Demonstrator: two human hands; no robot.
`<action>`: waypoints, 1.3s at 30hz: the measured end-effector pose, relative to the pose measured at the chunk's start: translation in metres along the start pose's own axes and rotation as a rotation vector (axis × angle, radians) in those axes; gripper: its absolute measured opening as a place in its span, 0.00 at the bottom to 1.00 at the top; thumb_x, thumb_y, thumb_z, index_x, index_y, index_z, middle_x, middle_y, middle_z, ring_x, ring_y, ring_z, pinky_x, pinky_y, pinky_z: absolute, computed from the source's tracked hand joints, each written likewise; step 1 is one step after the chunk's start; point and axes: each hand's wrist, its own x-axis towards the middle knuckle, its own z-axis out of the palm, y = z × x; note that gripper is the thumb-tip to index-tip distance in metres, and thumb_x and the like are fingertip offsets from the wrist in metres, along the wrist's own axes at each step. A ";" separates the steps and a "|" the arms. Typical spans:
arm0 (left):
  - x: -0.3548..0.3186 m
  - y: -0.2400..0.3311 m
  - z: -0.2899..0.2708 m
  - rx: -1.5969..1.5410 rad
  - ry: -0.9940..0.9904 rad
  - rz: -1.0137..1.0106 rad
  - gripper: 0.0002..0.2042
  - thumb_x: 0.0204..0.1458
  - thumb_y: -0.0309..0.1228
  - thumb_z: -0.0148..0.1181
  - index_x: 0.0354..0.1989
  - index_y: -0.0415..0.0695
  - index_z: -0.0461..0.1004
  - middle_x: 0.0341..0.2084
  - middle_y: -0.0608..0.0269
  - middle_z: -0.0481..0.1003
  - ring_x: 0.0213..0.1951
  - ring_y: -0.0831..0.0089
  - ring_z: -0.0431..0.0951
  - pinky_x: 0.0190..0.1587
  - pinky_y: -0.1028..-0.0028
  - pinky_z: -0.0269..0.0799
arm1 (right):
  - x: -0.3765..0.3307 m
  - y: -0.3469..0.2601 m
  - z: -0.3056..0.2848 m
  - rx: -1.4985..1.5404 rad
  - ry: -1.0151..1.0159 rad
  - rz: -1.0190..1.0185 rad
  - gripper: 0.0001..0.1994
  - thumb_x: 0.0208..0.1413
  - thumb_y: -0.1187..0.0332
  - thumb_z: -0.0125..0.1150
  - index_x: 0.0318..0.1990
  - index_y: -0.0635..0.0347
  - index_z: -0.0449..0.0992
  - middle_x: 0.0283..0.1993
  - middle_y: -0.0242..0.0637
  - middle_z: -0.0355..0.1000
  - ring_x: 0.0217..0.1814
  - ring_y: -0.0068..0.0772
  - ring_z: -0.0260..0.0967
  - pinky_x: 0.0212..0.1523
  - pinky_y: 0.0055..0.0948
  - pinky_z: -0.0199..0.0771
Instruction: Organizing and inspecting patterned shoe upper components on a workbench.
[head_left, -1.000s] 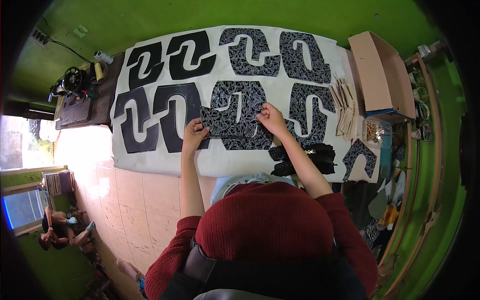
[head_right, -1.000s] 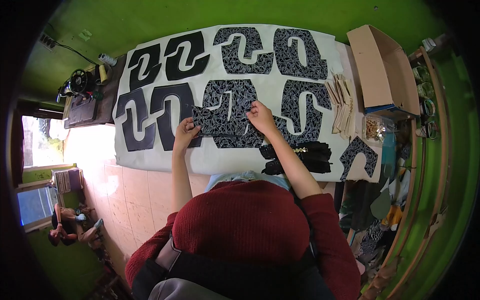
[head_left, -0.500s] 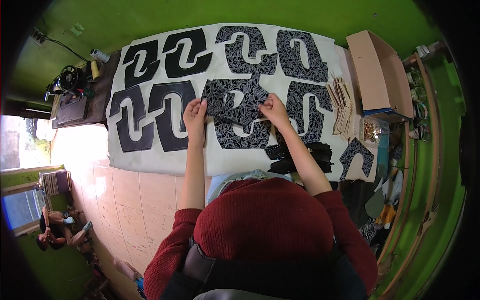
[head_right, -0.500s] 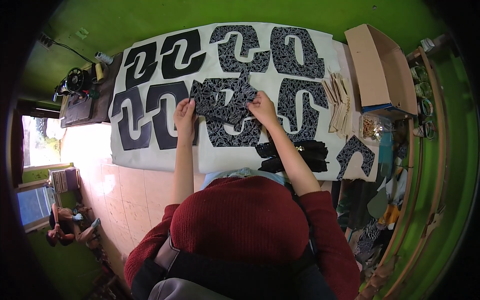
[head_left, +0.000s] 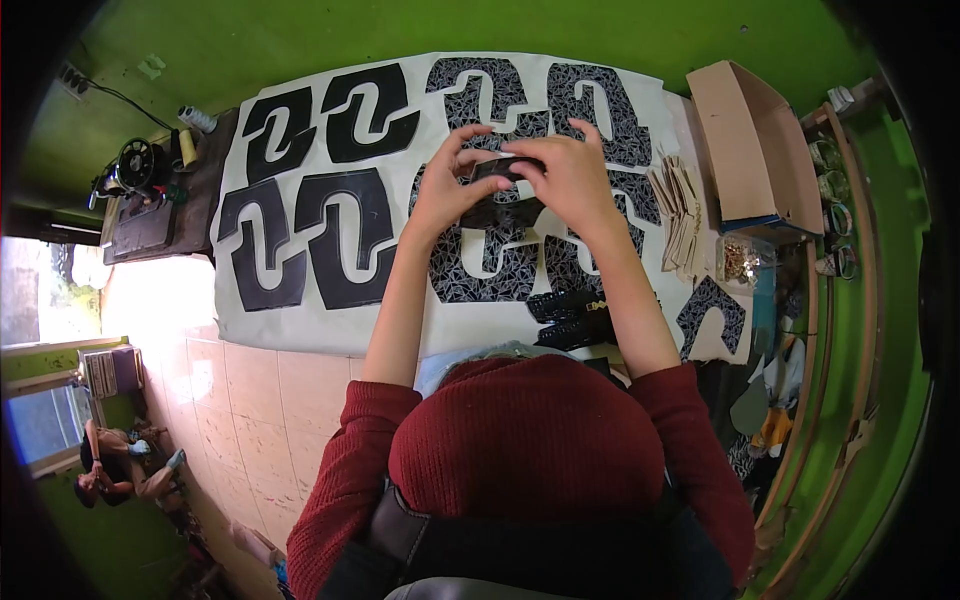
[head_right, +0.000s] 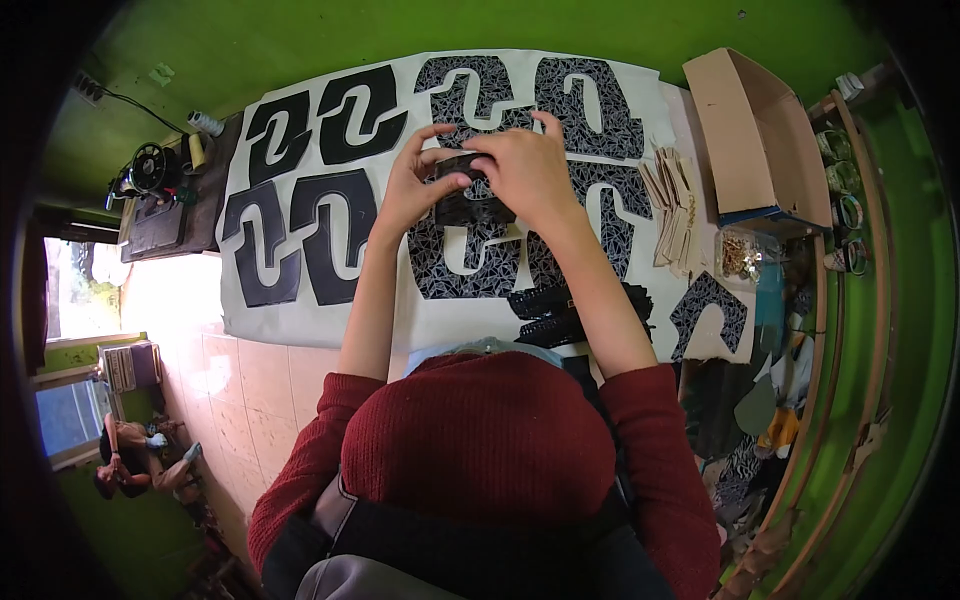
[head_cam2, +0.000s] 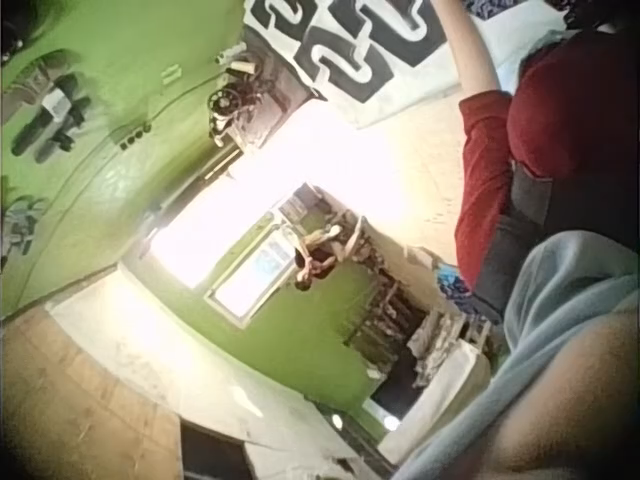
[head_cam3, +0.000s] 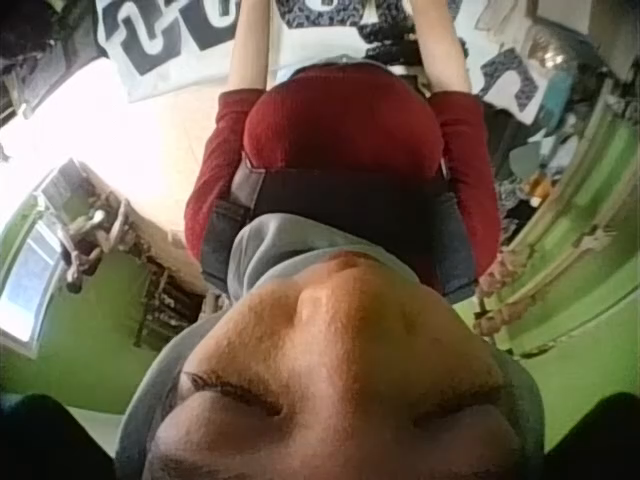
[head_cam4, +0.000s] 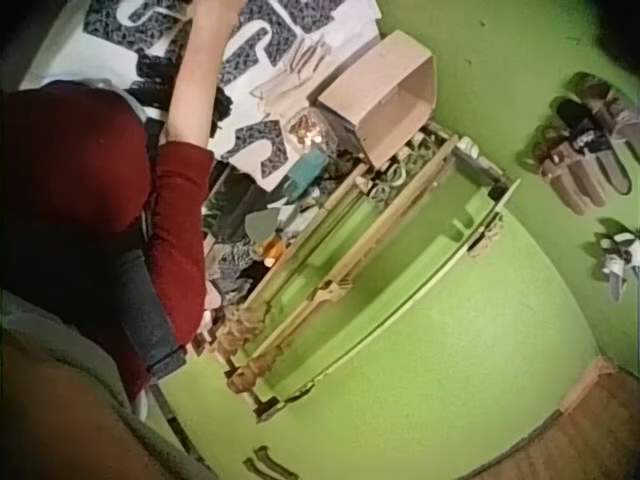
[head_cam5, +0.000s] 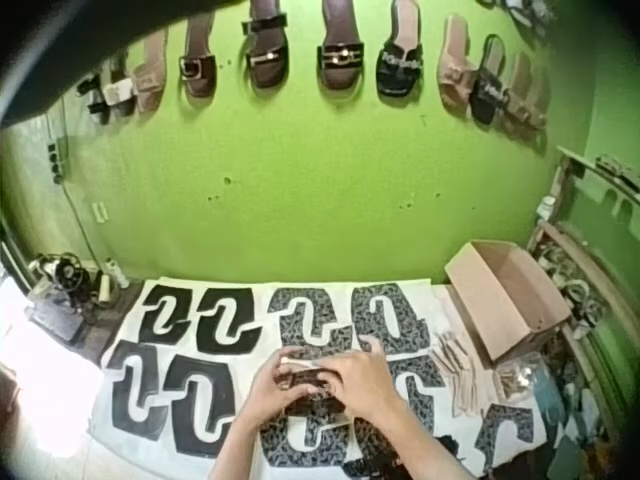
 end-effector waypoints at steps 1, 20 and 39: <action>-0.002 0.001 -0.003 0.125 -0.053 0.020 0.29 0.37 0.26 0.70 0.50 0.40 0.64 0.31 0.63 0.77 0.34 0.80 0.74 0.40 0.79 0.69 | -0.001 0.003 -0.003 0.000 0.000 -0.002 0.09 0.44 0.68 0.62 0.36 0.51 0.78 0.29 0.34 0.76 0.32 0.33 0.71 0.58 0.43 0.50; -0.045 -0.058 -0.077 -0.078 0.119 -0.488 0.12 0.51 0.34 0.60 0.33 0.36 0.73 0.23 0.67 0.75 0.22 0.84 0.72 0.23 0.81 0.66 | -0.050 0.072 0.112 1.077 0.112 0.843 0.12 0.50 0.70 0.62 0.41 0.67 0.72 0.32 0.30 0.73 0.34 0.17 0.68 0.36 0.17 0.67; -0.071 -0.124 0.007 -0.098 0.087 -0.605 0.12 0.48 0.22 0.59 0.40 0.34 0.66 0.30 0.59 0.76 0.24 0.77 0.77 0.22 0.82 0.73 | -0.086 0.135 0.115 0.580 0.155 0.821 0.11 0.48 0.72 0.62 0.39 0.66 0.74 0.30 0.30 0.73 0.29 0.16 0.66 0.33 0.16 0.66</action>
